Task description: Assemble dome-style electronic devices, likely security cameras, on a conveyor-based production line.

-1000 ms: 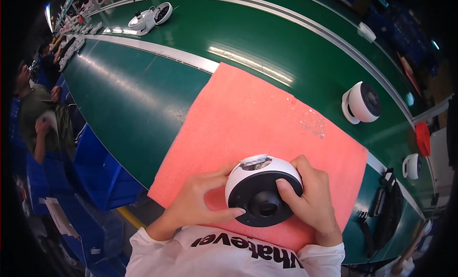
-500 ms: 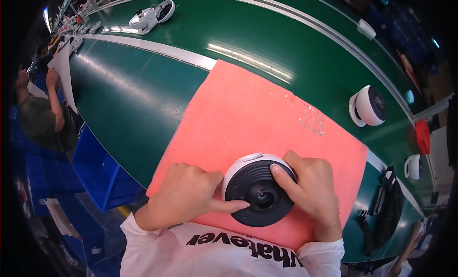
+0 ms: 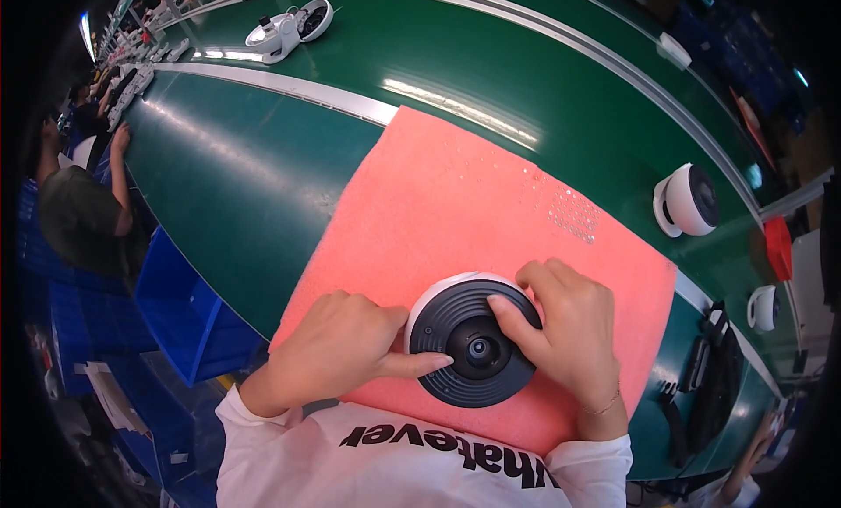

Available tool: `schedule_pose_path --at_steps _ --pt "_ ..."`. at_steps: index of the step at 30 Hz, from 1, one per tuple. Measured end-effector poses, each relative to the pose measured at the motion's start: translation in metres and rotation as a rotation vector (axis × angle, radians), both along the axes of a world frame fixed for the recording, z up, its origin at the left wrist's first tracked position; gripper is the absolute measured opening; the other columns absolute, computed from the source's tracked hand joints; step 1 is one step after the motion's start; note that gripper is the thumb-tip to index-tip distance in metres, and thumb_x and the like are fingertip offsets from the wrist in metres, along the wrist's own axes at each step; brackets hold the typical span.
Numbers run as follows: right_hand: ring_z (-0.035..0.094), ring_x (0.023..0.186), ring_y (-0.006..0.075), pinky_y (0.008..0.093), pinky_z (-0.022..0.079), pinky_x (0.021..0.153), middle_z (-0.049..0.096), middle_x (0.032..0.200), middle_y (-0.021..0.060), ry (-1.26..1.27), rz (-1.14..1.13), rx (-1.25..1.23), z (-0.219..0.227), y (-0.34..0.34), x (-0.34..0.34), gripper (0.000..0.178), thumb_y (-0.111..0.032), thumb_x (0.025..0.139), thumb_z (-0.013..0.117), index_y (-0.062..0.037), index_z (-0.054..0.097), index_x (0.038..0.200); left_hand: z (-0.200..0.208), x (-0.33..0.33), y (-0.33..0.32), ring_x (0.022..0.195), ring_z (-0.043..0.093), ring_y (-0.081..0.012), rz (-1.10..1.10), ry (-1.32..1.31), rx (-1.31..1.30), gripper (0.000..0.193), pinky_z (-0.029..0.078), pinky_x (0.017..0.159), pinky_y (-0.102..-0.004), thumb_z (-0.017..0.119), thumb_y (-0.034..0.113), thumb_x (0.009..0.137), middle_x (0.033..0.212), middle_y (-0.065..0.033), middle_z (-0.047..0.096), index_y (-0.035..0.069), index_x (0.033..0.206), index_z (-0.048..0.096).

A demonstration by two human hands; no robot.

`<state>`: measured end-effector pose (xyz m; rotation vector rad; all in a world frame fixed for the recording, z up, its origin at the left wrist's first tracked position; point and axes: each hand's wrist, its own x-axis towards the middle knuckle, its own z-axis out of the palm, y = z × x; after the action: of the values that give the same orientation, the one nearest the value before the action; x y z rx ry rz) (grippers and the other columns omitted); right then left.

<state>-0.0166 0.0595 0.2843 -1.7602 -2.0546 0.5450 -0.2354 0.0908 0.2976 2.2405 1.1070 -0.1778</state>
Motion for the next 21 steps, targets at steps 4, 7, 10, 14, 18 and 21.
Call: schedule_pose_path --at_steps 4,7,10,14,18,21 --pt "0.049 0.076 0.0204 0.034 0.035 0.07 0.051 0.087 0.004 0.064 0.235 0.37 0.009 -0.006 -0.001 0.042 -0.041 0.063 0.07 -0.0075 0.059 0.085 0.003 0.0 0.0 0.044 0.053 -0.0257 -0.009 0.009 -0.011 0.041 0.041 0.046 -0.0329 0.063 0.043 0.074 0.049 -0.0093 0.054 0.003 0.081 0.062" --pt "0.05 0.081 0.0203 0.0342 0.036 0.071 0.052 0.086 0.0031 0.182 0.36 0.264 0.008 -0.017 -0.004 0.033 -0.033 0.066 0.068 -0.0083 0.06 0.086 0.002 0.0 -0.001 0.044 0.053 -0.0263 -0.02 0.005 0.02 0.041 0.041 0.046 -0.0332 0.062 0.044 0.075 0.049 -0.0097 0.054 0.003 0.08 0.062" --pt "0.052 0.092 0.0205 0.034 0.037 0.077 0.056 0.099 0.0045 0.194 0.493 0.247 0.007 -0.02 -0.001 0.028 -0.018 0.069 0.065 -0.0109 0.063 0.096 0.004 0.002 0.0 0.045 0.054 -0.0268 -0.033 0.021 0.026 0.042 0.041 0.046 -0.0338 0.062 0.045 0.075 0.05 -0.0097 0.054 0.003 0.079 0.061" --pt "0.052 0.093 0.0206 0.0345 0.037 0.077 0.057 0.101 0.0045 0.205 0.492 0.249 0.013 -0.022 -0.003 0.032 -0.016 0.067 0.066 -0.0106 0.062 0.099 0.005 0.004 -0.001 0.043 0.052 -0.0302 -0.005 -0.037 0.054 0.053 0.041 0.045 -0.0369 0.058 0.05 0.076 0.045 -0.0142 0.049 -0.001 0.059 0.056" --pt "0.053 0.091 0.0215 0.0351 0.039 0.076 0.058 0.103 0.0047 0.257 0.441 0.198 0.012 -0.022 -0.004 0.037 -0.019 0.066 0.068 -0.0096 0.062 0.102 0.007 0.005 0.001 0.044 0.052 -0.03 -0.019 -0.019 0.008 0.052 0.042 0.046 -0.0367 0.057 0.049 0.077 0.046 -0.0137 0.05 0.001 0.059 0.058" --pt "0.053 0.09 0.0215 0.0348 0.04 0.075 0.058 0.103 0.0048 0.255 0.465 0.225 0.009 -0.024 -0.004 0.038 -0.021 0.067 0.067 -0.01 0.061 0.104 0.003 0.004 -0.001 0.045 0.052 -0.0302 -0.021 -0.024 -0.021 0.051 0.042 0.047 -0.0367 0.056 0.049 0.076 0.047 -0.0136 0.05 0.001 0.059 0.058"
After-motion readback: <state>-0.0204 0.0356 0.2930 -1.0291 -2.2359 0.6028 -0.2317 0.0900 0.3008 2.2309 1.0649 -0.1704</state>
